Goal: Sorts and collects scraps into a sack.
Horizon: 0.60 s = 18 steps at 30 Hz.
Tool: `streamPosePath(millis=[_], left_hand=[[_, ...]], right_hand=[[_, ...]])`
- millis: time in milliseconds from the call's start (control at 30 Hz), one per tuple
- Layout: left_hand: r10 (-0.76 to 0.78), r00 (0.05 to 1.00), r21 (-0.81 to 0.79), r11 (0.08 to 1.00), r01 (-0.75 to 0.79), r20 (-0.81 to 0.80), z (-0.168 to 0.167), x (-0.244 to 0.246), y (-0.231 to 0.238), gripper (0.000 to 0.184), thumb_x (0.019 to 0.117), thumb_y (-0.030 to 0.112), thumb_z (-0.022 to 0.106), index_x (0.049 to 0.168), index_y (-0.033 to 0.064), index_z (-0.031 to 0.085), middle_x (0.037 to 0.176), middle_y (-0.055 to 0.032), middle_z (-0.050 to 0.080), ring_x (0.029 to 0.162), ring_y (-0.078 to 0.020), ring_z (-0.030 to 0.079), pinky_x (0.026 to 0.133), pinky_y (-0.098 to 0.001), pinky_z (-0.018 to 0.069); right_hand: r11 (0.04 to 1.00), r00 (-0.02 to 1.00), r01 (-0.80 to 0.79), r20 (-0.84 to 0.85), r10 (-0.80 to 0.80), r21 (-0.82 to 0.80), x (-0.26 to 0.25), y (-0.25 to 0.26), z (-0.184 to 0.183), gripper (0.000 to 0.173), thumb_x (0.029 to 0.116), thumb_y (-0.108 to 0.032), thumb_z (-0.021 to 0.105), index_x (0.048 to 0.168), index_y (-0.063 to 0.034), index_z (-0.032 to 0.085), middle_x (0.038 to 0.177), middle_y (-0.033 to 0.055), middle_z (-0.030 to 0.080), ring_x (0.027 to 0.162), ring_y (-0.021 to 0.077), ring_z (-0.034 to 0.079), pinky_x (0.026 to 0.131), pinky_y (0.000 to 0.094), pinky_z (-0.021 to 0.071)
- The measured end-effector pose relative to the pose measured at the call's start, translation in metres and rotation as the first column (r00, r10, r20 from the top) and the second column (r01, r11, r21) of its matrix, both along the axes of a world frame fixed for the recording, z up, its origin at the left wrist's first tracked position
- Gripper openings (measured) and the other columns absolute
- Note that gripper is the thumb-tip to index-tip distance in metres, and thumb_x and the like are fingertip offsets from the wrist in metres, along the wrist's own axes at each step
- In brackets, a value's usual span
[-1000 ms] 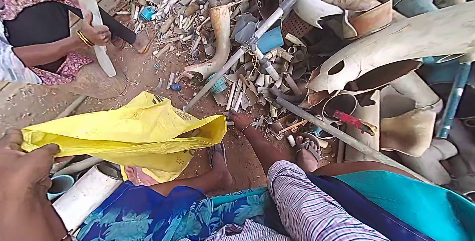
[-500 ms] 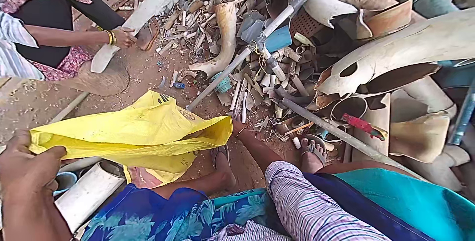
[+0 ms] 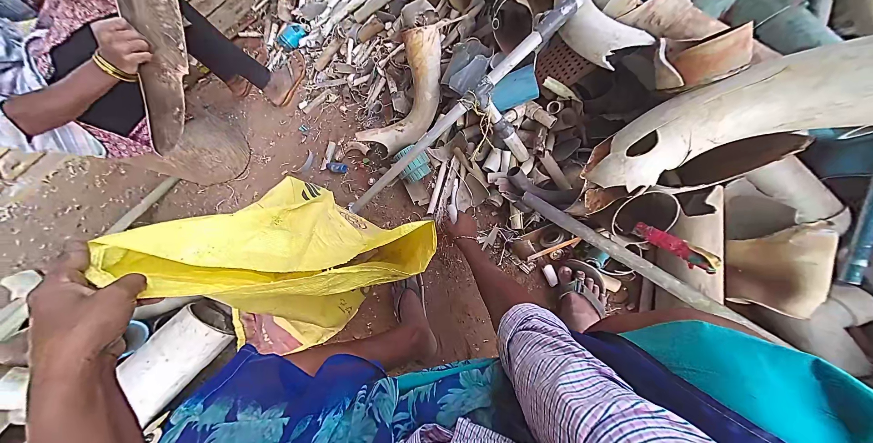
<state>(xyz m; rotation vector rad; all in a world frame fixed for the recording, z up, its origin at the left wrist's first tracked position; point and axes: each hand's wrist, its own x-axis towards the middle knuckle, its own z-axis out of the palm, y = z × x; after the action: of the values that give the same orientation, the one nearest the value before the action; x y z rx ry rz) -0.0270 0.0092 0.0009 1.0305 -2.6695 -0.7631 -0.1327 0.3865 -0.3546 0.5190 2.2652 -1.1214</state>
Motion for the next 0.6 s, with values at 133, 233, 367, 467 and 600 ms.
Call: streamPosePath(millis=[133,233,367,467,600], left_hand=[[0.011,1.000,-0.006,1.000,-0.011,0.010,0.002,-0.003,0.008,0.075,0.0926,0.001,0.053,0.162,0.0135,0.027,0.146,-0.0223,0.048,0.094,-0.0216,0.064,0.077,-0.0389,0.0556],[-0.012,1.000,0.011,1.000,0.012,-0.008,0.002,-0.003,0.010,0.076,0.0930,0.001,0.052,0.163,0.0130,0.025,0.149,-0.0236,0.045,0.101,-0.0262,0.065,0.080,-0.0422,0.0571],[-0.120,0.992,0.002,0.993,0.120,-0.048,-0.002,-0.006,0.011,0.081,0.0916,-0.007,0.052,0.164,0.0150,0.022,0.149,-0.0279,0.045,0.111,-0.0370,0.063,0.086,-0.0557,0.0549],[-0.301,0.952,-0.065,0.953,0.297,-0.055,0.003,0.003,0.036,0.089,0.0889,-0.012,0.056,0.165,0.0190,0.021,0.152,-0.0263,0.046,0.130,-0.0486,0.053,0.100,-0.0726,0.0428],[-0.599,0.796,-0.094,0.800,0.592,-0.085,0.020,0.012,0.100,0.076,0.0937,-0.011,0.052,0.163,0.0129,0.030,0.162,-0.0163,0.040,0.134,-0.0365,0.055,0.103,-0.0582,0.0482]], right_hand=[[0.977,0.985,-0.170,0.043,0.166,0.128,-0.002,-0.005,-0.001,0.049,0.0974,-0.023,0.065,0.139,0.0020,0.056,0.141,0.0293,0.055,0.127,0.0442,0.058,0.104,0.0576,0.0470],[0.997,0.995,-0.011,0.099,0.003,0.072,-0.010,-0.003,0.013,0.055,0.0948,-0.028,0.067,0.140,-0.0009,0.054,0.140,0.0264,0.057,0.128,0.0400,0.058,0.103,0.0566,0.0473],[0.965,0.980,0.194,0.081,-0.182,-0.178,-0.017,0.021,0.044,0.050,0.1003,-0.030,0.062,0.135,0.0054,0.057,0.131,0.0292,0.061,0.122,0.0399,0.059,0.102,0.0574,0.0445],[0.902,0.956,0.287,0.033,-0.293,-0.323,-0.022,0.050,0.072,0.031,0.1014,-0.020,0.059,0.120,0.0050,0.060,0.101,0.0166,0.059,0.081,0.0222,0.054,0.075,0.0411,0.0477],[0.856,0.940,0.198,-0.157,-0.304,-0.477,-0.030,0.102,0.136,0.021,0.1009,-0.016,0.049,0.113,-0.0056,0.063,0.073,-0.0007,0.054,0.053,0.0052,0.044,0.049,0.0227,0.0400]])
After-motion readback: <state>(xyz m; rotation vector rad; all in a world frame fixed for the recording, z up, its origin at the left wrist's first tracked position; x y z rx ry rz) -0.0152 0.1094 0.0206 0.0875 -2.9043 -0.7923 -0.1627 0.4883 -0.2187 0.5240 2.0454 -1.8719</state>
